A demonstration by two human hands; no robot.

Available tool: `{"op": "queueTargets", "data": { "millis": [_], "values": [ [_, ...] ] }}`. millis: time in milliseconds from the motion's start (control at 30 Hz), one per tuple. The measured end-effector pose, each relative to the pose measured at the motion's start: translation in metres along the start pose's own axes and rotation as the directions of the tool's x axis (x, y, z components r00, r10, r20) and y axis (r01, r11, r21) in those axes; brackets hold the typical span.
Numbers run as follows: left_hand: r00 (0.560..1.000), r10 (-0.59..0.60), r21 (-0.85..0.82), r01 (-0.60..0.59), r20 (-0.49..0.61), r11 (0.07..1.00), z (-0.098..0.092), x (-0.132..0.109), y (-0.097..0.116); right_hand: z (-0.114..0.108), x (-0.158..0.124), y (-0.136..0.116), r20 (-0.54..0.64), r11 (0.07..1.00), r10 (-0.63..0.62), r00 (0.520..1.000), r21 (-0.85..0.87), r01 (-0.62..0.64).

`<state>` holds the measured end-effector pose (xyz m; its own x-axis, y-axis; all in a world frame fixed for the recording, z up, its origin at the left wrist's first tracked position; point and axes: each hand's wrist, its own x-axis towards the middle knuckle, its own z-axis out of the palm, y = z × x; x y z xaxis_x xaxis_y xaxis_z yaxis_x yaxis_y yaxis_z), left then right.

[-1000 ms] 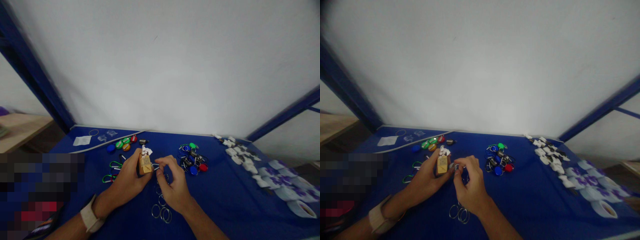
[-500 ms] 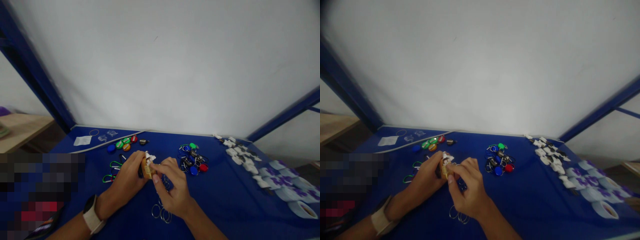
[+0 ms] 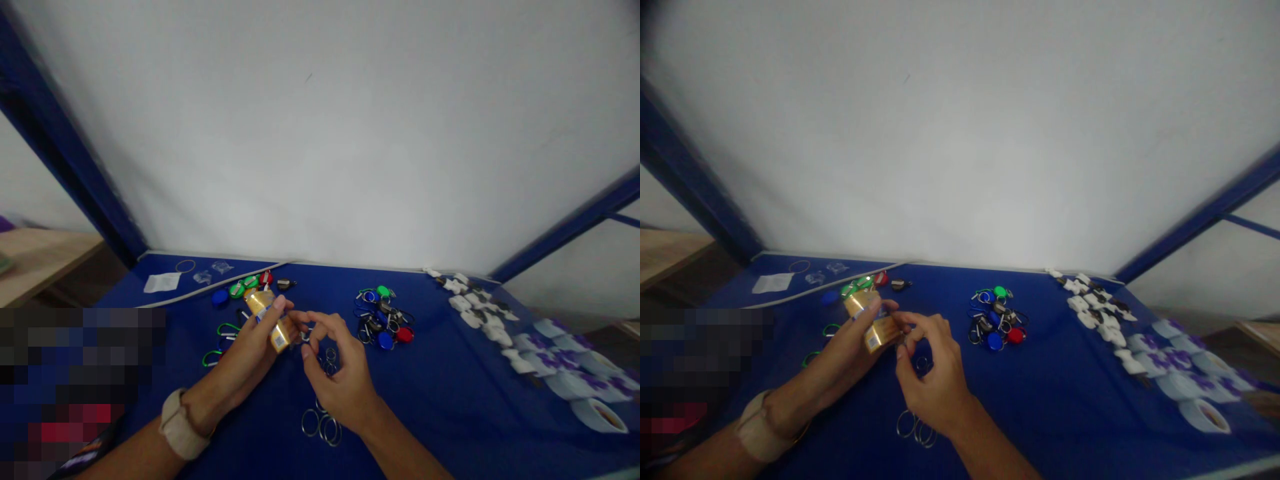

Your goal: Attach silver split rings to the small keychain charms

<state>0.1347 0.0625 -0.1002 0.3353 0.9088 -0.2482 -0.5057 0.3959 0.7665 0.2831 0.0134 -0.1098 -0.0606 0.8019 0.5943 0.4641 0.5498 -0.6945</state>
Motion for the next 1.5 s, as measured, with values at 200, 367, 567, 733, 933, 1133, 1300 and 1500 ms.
{"op": "queueTargets", "data": {
  "millis": [200,367,567,733,933,1133,1300,1500],
  "values": [
    [1.000,-0.016,-0.132,0.016,-0.002,0.991,0.003,0.000,0.004,0.006,0.000,-0.004,-0.012,0.998,-0.053,0.999,-0.043,0.052],
    [0.998,-0.070,-0.174,0.068,-0.005,0.982,0.005,-0.001,0.007,0.006,-0.001,-0.004,-0.033,0.992,-0.040,0.999,-0.122,0.036],
    [0.997,-0.067,-0.171,0.071,0.027,0.983,0.003,-0.003,0.005,0.004,-0.002,-0.005,0.029,0.995,-0.017,0.999,-0.102,0.020],
    [1.000,-0.012,-0.127,0.013,0.007,0.992,0.002,0.000,0.006,0.001,-0.003,-0.009,0.019,0.996,0.019,1.000,-0.093,-0.017],
    [0.988,0.156,0.348,-0.152,0.018,0.925,-0.002,0.001,0.004,-0.002,0.001,-0.002,-0.068,0.991,0.059,0.996,-0.116,-0.067],
    [0.900,0.324,0.725,-0.430,0.293,0.538,-0.010,-0.005,-0.001,-0.009,0.007,0.003,-0.138,0.998,0.013,0.990,-0.056,-0.021],
    [0.839,0.349,0.771,-0.531,0.418,0.351,-0.020,-0.004,-0.006,-0.013,0.009,-0.002,-0.128,1.000,-0.020,0.992,-0.007,0.020],
    [0.822,0.320,0.853,-0.517,0.472,0.071,-0.029,0.000,-0.009,-0.012,0.008,-0.003,-0.114,0.998,0.023,0.993,-0.058,-0.030]
  ]
}}
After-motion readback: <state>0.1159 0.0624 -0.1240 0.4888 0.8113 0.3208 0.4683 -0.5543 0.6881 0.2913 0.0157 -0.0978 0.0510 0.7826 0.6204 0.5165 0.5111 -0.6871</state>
